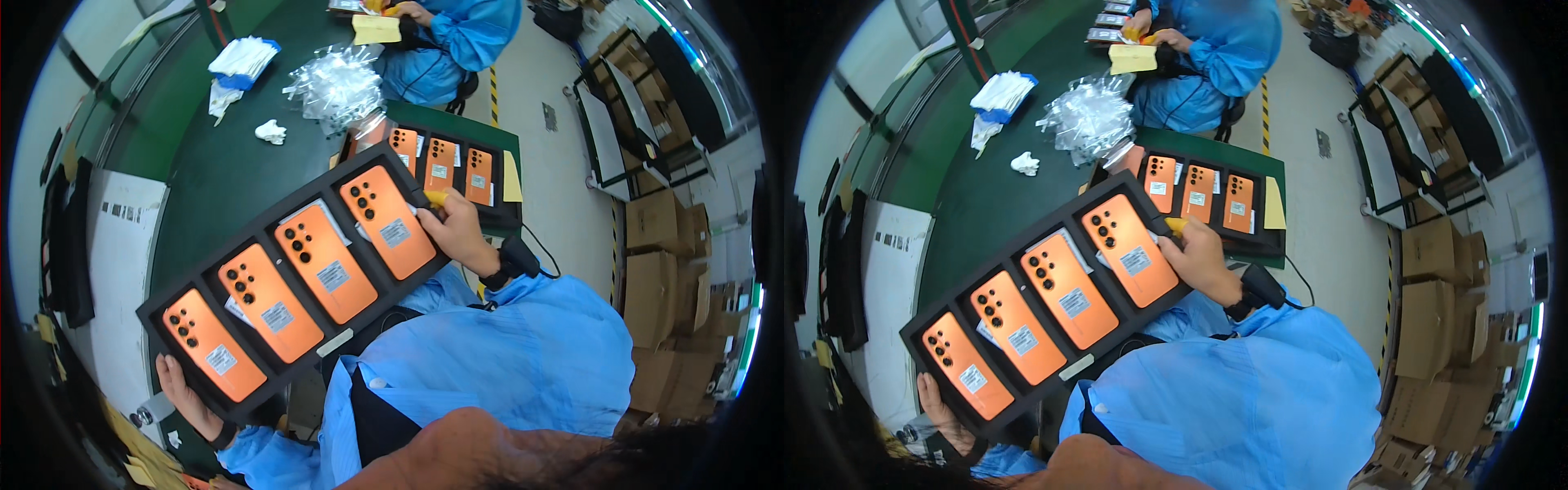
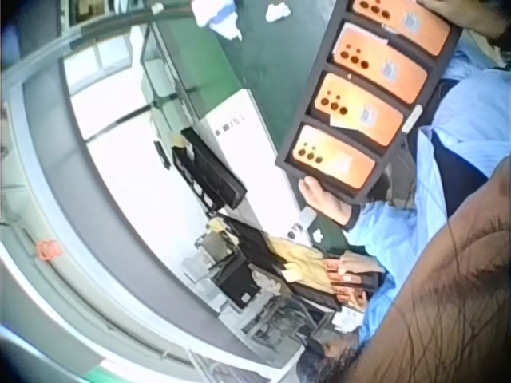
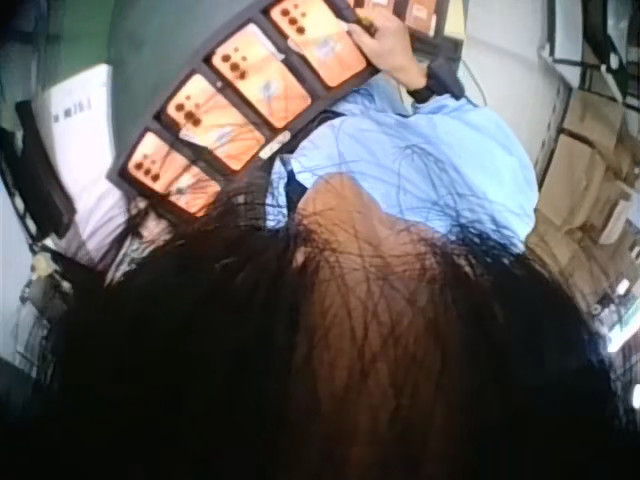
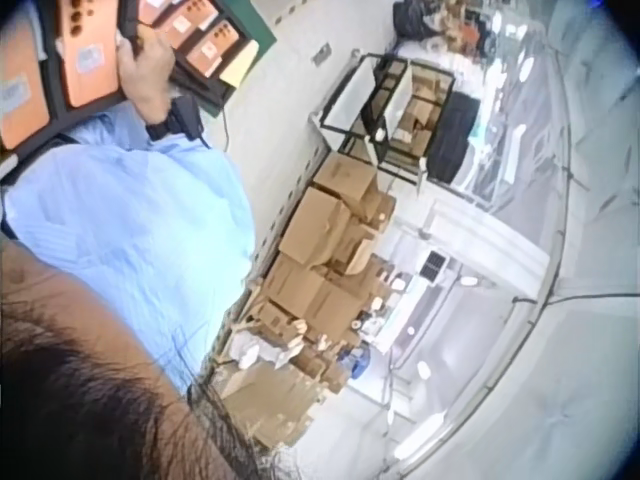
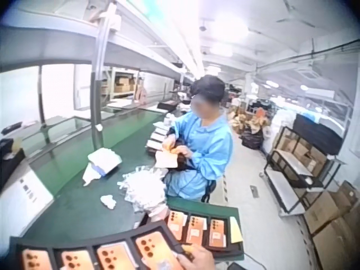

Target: Cleaning and inspecting the rear panels and lenses of several mobile phones on a factory assembly line.

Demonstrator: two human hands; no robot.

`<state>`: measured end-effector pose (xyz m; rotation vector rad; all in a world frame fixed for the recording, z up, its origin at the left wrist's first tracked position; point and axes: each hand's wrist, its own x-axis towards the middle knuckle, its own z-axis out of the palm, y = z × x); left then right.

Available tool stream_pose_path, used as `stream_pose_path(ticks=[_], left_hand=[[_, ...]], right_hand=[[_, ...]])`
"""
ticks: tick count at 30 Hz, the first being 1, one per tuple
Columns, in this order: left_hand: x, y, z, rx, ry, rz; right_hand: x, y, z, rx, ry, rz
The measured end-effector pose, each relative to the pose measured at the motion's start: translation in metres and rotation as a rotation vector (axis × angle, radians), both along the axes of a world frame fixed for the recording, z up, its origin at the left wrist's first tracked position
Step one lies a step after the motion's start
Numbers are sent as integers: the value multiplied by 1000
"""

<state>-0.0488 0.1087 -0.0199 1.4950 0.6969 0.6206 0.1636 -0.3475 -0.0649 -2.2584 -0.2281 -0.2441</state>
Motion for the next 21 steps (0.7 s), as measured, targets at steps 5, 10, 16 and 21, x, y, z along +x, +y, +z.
stream_pose_path(ticks=[5,10,16,21], left_hand=[[49,-2,-7,-174,-120,-377],[32,-14,-5,-143,-121,-215],[-91,33,-77,71,-1,134],[-194,78,-132,56,242,135]], right_hand=[[-12,-32,14,-16,-63,-119],[4,-15,18,-59,-116,-69],[43,51,-13,-32,-230,238],[58,115,-34,-73,-117,397]])
